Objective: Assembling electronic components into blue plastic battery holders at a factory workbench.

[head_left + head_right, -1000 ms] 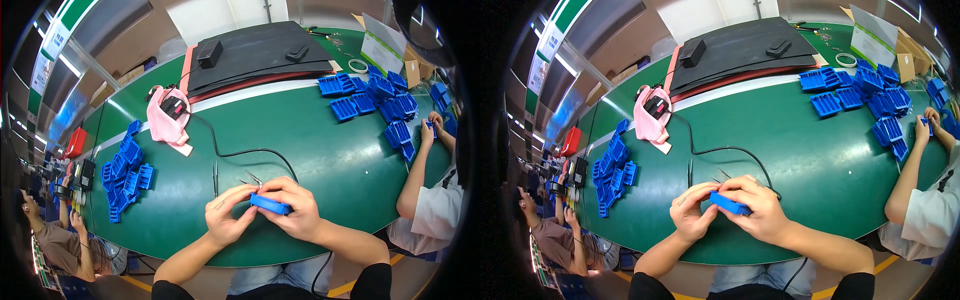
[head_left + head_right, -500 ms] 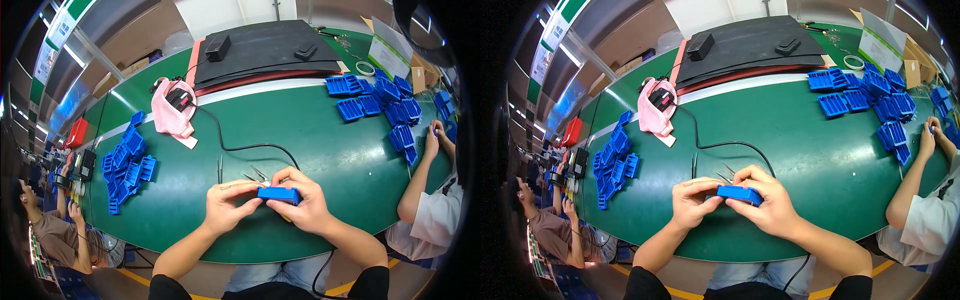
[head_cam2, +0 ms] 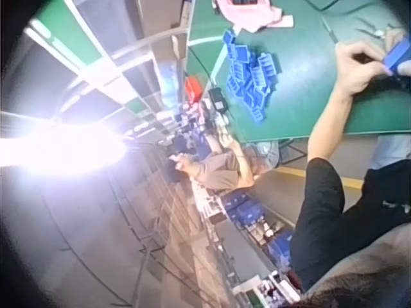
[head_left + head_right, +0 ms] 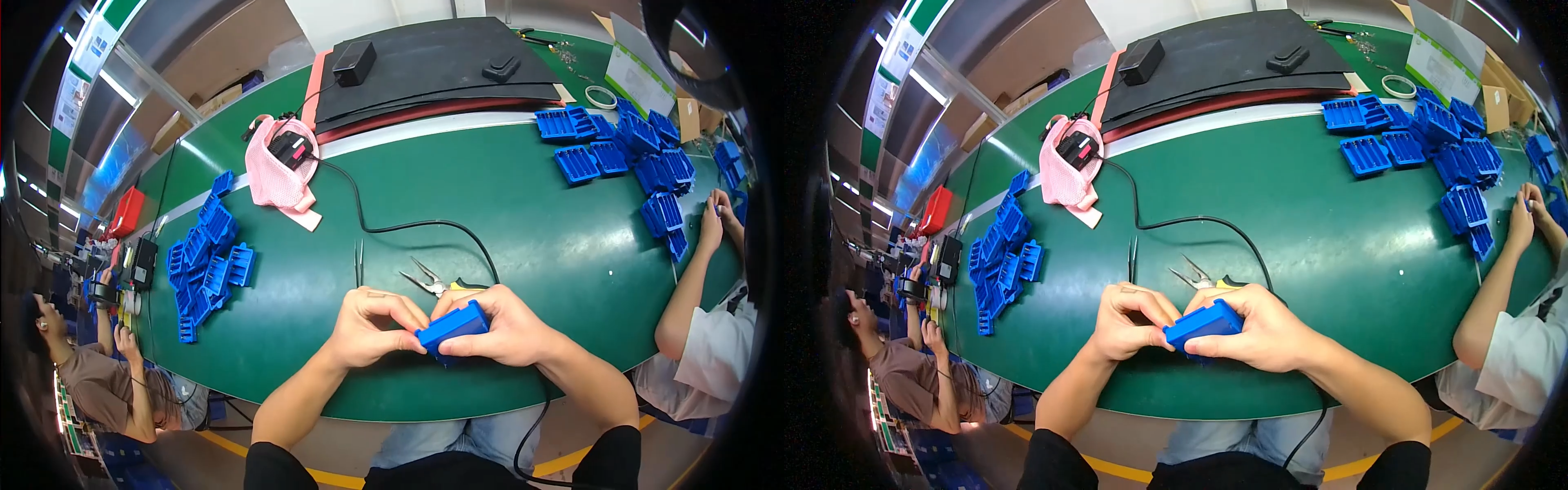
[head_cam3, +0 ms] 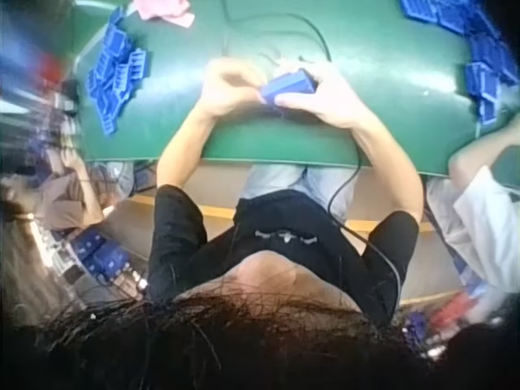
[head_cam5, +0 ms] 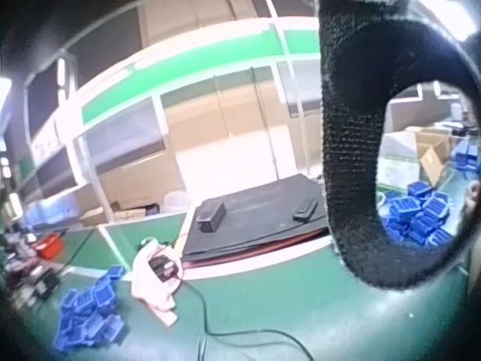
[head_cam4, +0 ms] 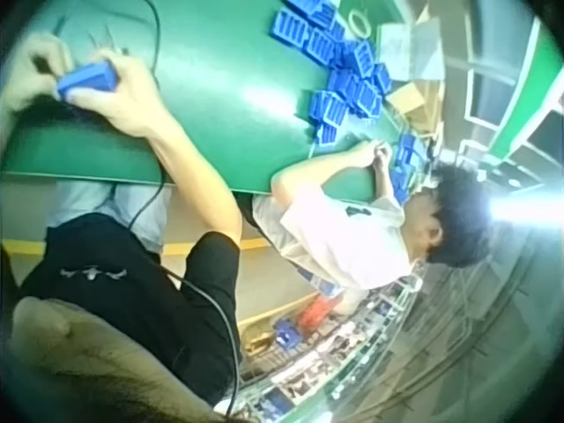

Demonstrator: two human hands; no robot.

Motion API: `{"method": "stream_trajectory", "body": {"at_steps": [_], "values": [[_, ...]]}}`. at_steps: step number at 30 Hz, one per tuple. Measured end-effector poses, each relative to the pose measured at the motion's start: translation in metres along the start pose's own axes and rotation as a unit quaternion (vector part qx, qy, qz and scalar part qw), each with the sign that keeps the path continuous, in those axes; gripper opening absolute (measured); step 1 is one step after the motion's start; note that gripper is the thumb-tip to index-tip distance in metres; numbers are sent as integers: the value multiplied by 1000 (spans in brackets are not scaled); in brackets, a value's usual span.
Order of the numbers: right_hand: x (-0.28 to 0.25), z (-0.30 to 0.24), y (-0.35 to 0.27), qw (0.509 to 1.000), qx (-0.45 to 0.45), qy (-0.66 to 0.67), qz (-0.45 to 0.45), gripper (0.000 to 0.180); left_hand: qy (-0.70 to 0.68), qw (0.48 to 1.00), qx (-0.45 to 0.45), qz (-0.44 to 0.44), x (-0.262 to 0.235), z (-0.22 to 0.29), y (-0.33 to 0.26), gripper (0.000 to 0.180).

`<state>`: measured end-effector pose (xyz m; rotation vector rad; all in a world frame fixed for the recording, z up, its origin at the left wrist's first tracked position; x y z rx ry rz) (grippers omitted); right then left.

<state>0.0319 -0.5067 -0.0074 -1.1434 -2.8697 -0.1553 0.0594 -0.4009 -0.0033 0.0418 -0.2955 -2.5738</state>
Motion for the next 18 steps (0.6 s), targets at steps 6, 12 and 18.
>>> {"method": "stream_trajectory", "body": {"at_steps": [6, 12, 18], "values": [[-9, 4, -1, 992, 20, 99, 73, 18, -21, 993, -19, 118, -10, 0, -10, 13], [-14, 19, -5, 991, 27, 100, 83, 23, 21, 990, -44, 135, -10, 2, -11, 14], [-17, 27, -5, 988, 25, 122, 94, 23, 48, 987, -49, 148, -12, 6, -9, 13]]}}
Point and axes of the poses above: each hand's wrist, its own y-axis towards the middle knuckle, its own x-axis out of the palm, z = x × y, the point moved 10 cm from there along y, towards the middle knuckle, and after that the axes turned 13 degrees about -z, right-handed, at the moved point
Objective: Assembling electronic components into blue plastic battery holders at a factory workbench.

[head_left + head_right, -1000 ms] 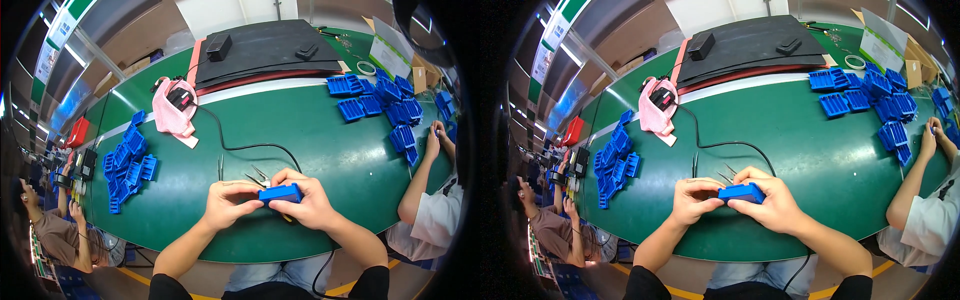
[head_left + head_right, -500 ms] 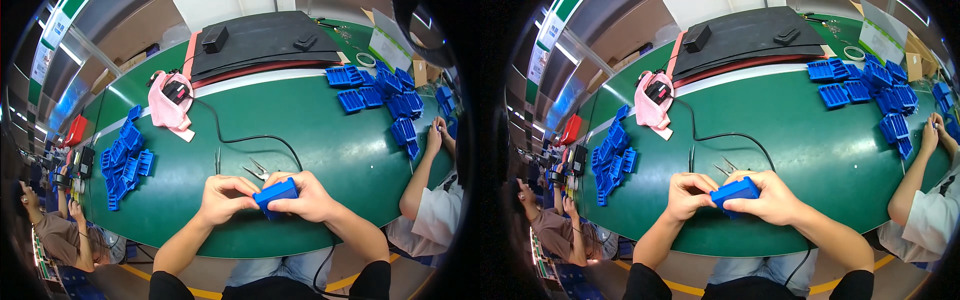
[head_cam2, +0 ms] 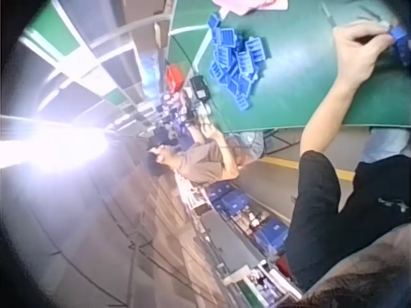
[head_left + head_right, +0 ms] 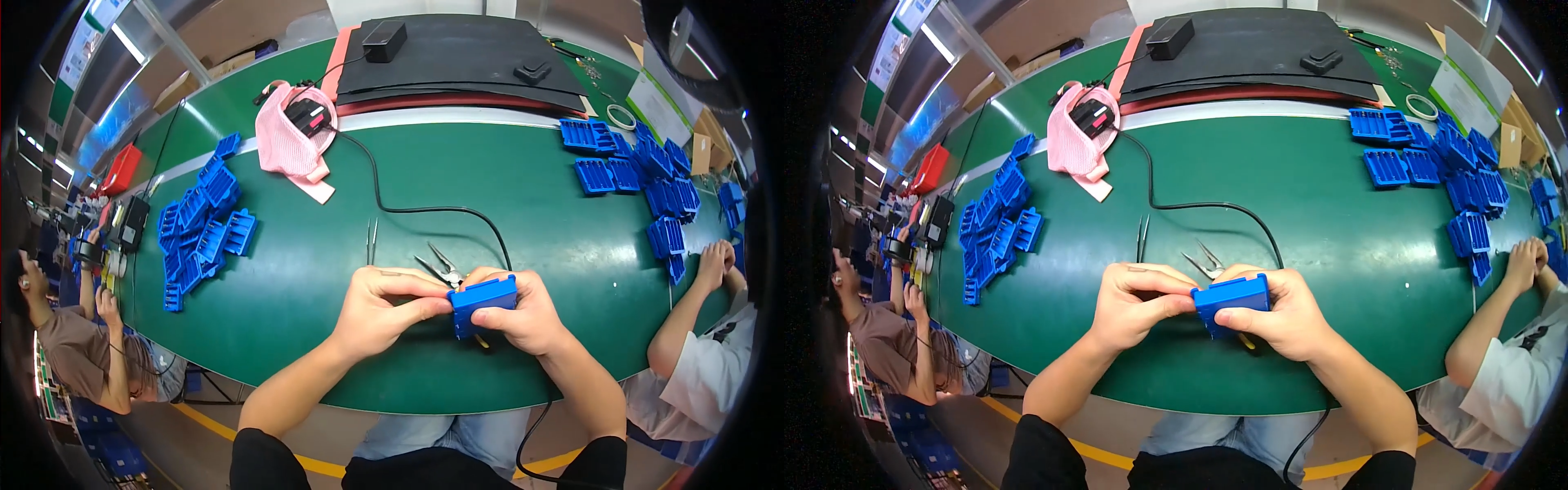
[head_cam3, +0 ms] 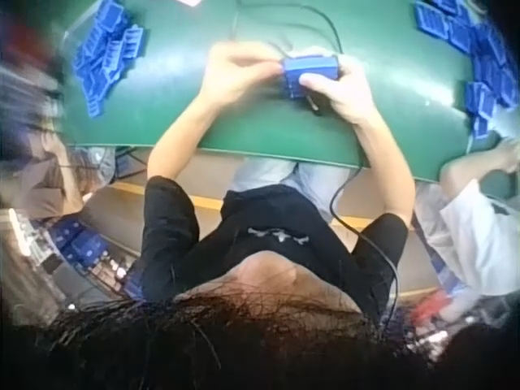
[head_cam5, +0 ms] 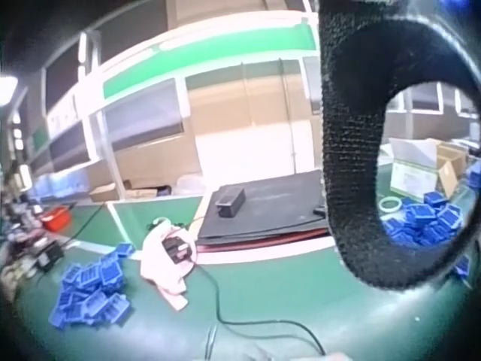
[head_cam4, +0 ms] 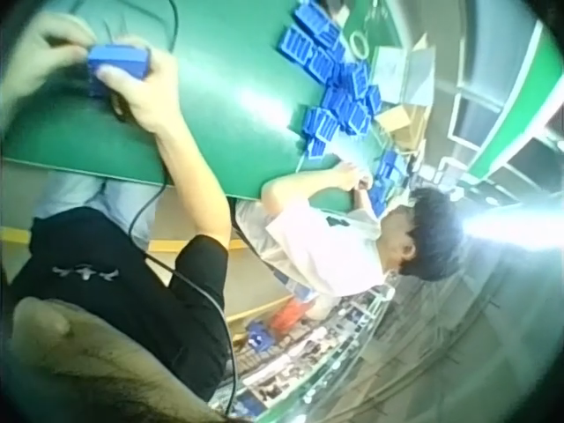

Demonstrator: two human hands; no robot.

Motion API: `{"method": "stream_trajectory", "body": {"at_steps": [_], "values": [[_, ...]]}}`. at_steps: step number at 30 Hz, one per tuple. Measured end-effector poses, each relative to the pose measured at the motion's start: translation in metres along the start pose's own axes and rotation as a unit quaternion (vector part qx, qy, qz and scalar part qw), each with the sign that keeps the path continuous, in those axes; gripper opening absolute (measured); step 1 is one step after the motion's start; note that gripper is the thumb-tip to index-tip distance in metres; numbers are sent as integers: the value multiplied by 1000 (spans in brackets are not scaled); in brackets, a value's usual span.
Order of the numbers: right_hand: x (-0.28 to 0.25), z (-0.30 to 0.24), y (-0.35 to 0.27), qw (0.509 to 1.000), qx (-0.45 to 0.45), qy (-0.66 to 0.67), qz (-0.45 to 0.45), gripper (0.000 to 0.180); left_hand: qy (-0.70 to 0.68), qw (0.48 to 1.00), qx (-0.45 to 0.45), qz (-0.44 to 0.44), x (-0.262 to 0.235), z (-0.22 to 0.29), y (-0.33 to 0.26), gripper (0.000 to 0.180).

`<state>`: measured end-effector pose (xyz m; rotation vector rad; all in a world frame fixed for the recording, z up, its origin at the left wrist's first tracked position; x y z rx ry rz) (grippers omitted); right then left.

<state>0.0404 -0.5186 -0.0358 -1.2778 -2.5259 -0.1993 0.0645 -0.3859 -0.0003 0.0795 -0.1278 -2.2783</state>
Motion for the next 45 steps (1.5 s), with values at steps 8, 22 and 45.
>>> {"method": "stream_trajectory", "body": {"at_steps": [8, 22, 45], "values": [[0, 2, 2, 999, -33, -8, 2, 20, 73, 996, 51, 21, 1, 14, -4, 9], [-6, -6, 3, 993, -97, -51, 37, 10, 68, 996, 39, 35, 0, 3, 0, 15], [-21, 12, -4, 994, -74, 40, 71, 32, 301, 935, 188, 2, 27, 43, -7, 56]]}}
Point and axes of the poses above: each hand's wrist, its own y-axis towards the middle knuckle, its own x-axis out of the palm, z = x × y, the point moved 10 cm from there along y, towards the middle knuckle, and after that the axes turned 13 degrees about -z, right-handed, at the moved point
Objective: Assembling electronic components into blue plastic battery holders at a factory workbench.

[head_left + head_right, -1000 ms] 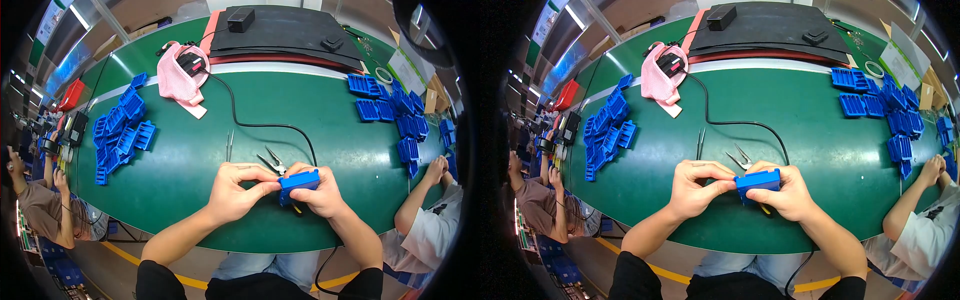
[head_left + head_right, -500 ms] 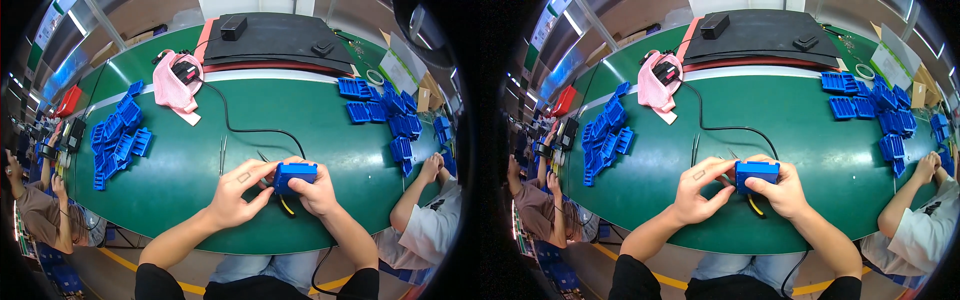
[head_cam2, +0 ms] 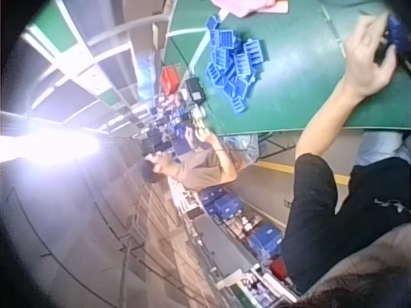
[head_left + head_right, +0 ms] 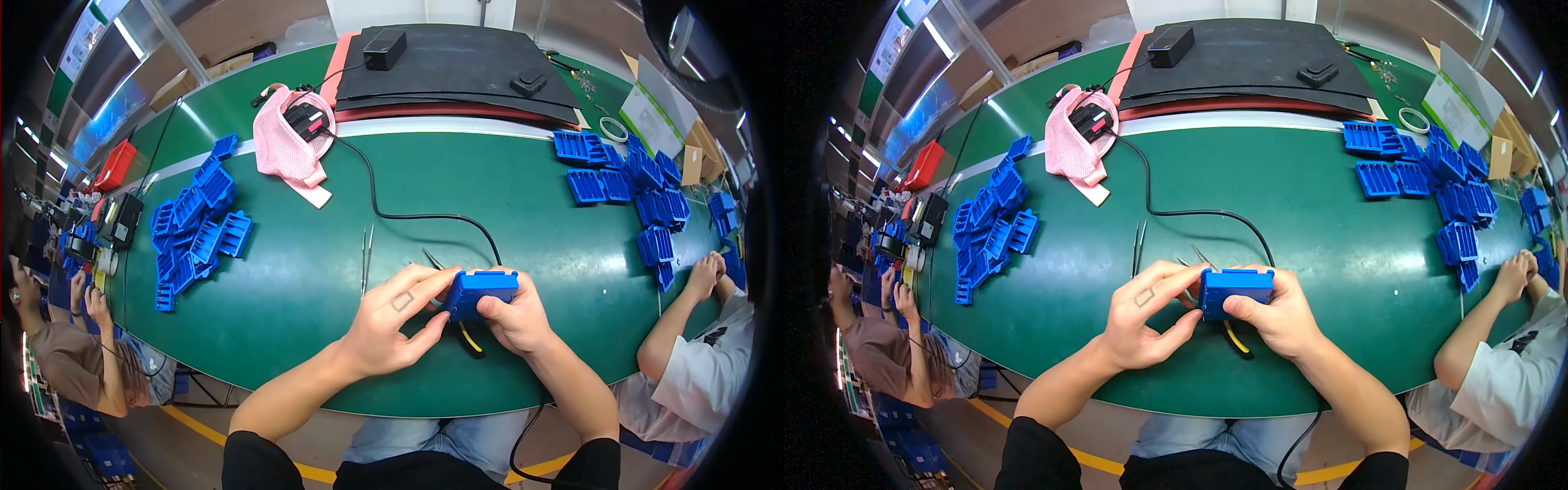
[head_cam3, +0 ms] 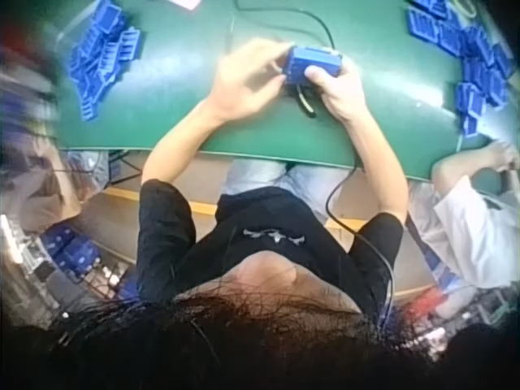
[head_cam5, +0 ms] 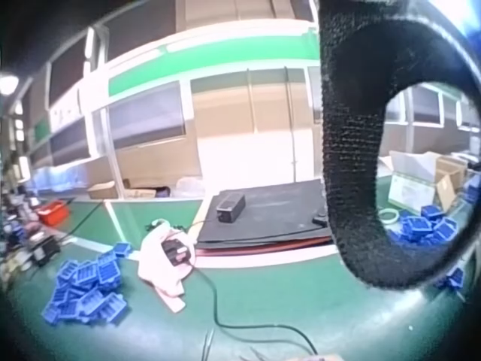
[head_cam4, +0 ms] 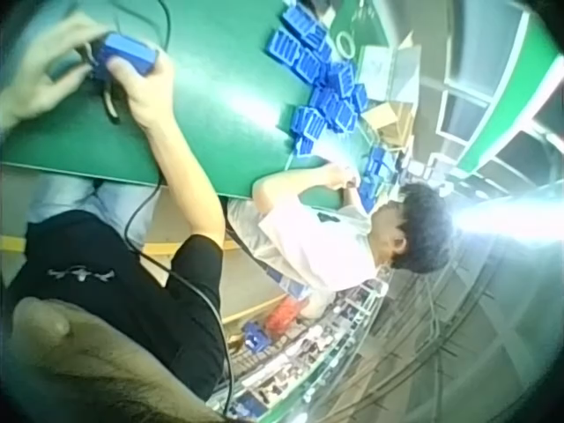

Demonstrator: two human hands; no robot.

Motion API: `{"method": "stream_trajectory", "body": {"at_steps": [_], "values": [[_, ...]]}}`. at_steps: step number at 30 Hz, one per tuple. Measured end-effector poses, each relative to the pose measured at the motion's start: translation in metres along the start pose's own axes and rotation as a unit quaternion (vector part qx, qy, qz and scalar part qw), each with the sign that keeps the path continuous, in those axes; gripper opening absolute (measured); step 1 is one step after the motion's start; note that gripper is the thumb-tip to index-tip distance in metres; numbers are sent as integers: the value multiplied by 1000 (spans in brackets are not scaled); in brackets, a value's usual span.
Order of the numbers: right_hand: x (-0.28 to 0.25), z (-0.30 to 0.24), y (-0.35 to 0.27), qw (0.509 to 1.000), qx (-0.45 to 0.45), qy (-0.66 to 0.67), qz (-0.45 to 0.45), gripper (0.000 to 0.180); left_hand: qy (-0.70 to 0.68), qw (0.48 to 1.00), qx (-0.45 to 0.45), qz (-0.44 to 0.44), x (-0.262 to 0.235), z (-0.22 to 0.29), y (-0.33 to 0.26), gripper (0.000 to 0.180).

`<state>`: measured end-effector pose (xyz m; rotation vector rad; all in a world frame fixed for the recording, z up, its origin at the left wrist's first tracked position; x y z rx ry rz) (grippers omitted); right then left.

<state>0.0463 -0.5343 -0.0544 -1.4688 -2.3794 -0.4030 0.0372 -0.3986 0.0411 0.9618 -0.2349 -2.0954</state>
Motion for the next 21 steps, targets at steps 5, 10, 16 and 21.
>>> {"method": "stream_trajectory", "body": {"at_steps": [5, 10, 16, 21], "values": [[-1, 5, 0, 999, 19, 34, -6, 33, -6, 1000, -7, 2, 0, -2, 0, 56], [7, 0, 3, 998, 9, 62, -10, 33, -14, 1000, -13, -13, 1, -5, -1, 56], [3, 2, 1, 1000, 19, 2, 1, 30, -11, 1000, -19, -17, -1, 0, 3, 54], [19, -20, 4, 995, -58, -76, -16, 17, 48, 998, -31, 0, 3, -3, 0, 53]]}}
Point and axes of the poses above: each hand's wrist, its own y-axis towards the middle knuckle, its own x-axis out of the palm, z = x × y, the point moved 10 cm from there along y, towards the middle knuckle, and after that the axes turned 13 degrees about -z, right-handed, at the moved point
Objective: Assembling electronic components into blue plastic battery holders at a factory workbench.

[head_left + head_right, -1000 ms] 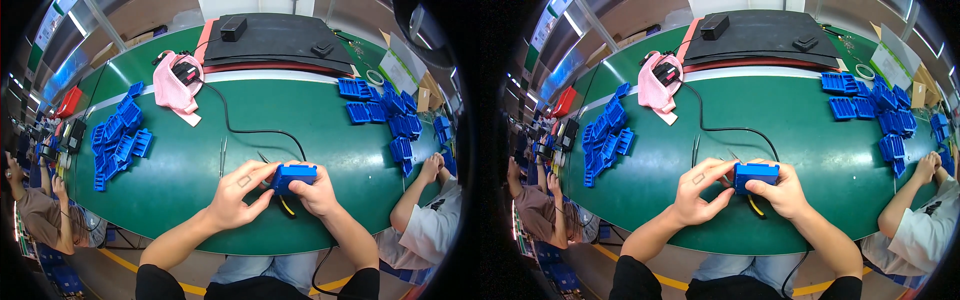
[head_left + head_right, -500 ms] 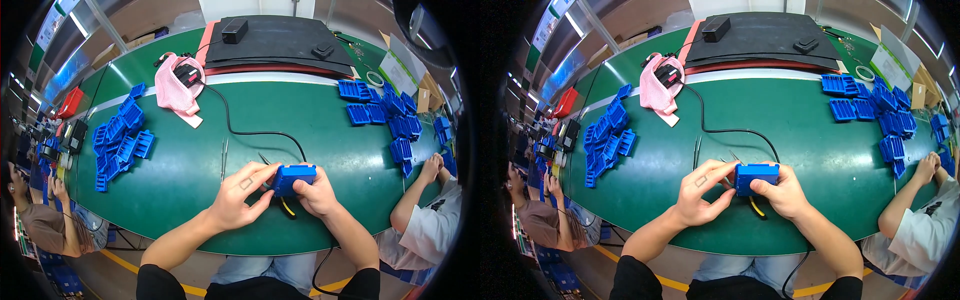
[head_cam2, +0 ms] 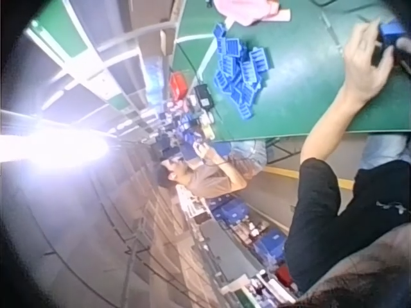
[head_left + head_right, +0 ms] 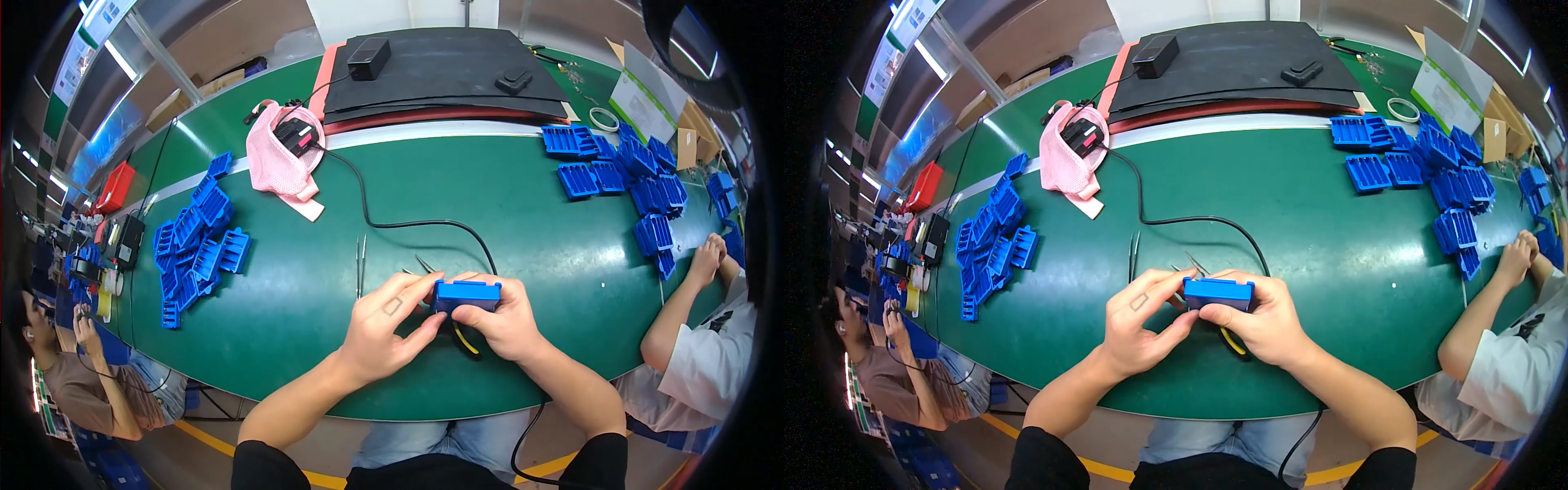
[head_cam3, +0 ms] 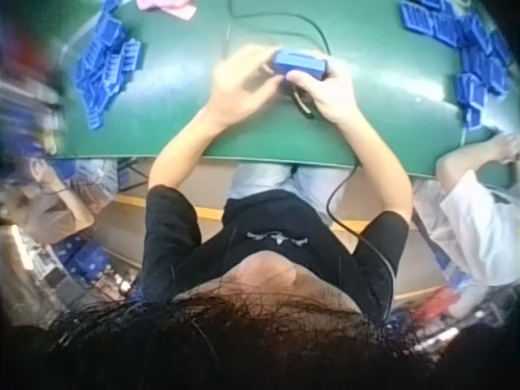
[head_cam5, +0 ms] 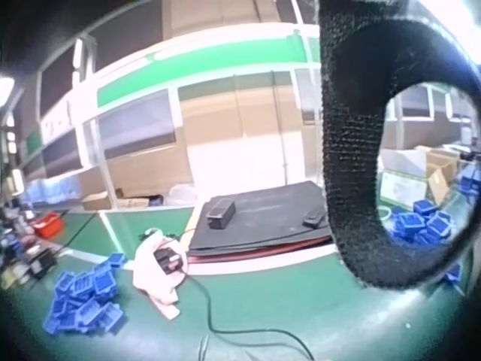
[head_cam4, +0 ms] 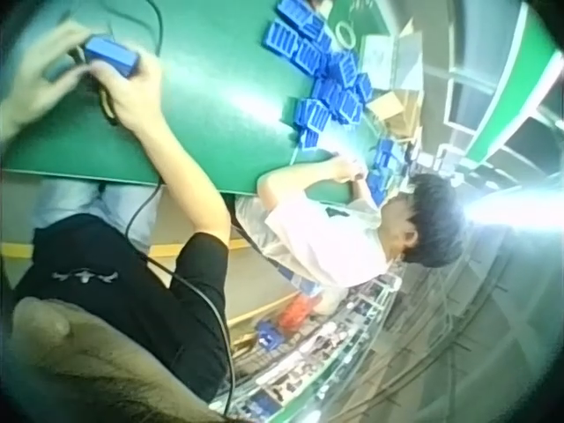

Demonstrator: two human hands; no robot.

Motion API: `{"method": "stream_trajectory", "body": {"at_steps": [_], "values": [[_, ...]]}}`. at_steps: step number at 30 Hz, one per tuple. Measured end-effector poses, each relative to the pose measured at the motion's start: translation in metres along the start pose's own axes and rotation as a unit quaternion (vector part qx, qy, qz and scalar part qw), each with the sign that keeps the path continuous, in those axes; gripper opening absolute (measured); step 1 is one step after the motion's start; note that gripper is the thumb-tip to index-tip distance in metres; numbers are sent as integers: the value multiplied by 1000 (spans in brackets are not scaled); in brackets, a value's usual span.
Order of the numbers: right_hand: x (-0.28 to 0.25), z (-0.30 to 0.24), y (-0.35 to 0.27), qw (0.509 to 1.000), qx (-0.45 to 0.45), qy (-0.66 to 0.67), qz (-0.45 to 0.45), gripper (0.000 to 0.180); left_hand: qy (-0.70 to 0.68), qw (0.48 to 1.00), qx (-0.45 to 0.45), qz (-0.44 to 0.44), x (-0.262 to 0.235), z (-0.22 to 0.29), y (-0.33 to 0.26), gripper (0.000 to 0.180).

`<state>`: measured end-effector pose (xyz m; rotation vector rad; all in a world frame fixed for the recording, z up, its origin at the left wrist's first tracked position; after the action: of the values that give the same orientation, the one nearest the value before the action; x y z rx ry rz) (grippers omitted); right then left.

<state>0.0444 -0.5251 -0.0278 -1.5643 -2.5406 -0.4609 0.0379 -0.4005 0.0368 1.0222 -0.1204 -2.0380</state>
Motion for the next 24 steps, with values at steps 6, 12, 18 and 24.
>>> {"method": "stream_trajectory", "body": {"at_steps": [6, 12, 18, 24], "values": [[5, -6, 2, 1000, -17, -20, -12, 16, -18, 1000, -17, 2, -4, -5, 0, 46], [2, -11, 4, 997, 3, -49, -56, 22, -119, 993, -22, 2, -4, -18, -4, 42], [9, -9, 6, 992, 2, -4, -128, 20, -159, 984, -34, -71, -3, -13, 2, 35], [17, 1, 4, 984, 38, 25, -173, 18, -245, 965, -54, -80, 6, -28, -2, 24]]}}
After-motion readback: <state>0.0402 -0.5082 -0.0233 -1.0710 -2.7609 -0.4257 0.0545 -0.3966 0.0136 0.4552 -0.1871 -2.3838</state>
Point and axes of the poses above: each hand's wrist, its own y-axis towards the middle knuckle, its own x-axis out of the palm, z = x × y, the point moved 10 cm from there along y, towards the middle knuckle, and after that the axes turned 13 degrees about -z, right-handed, at the moved point
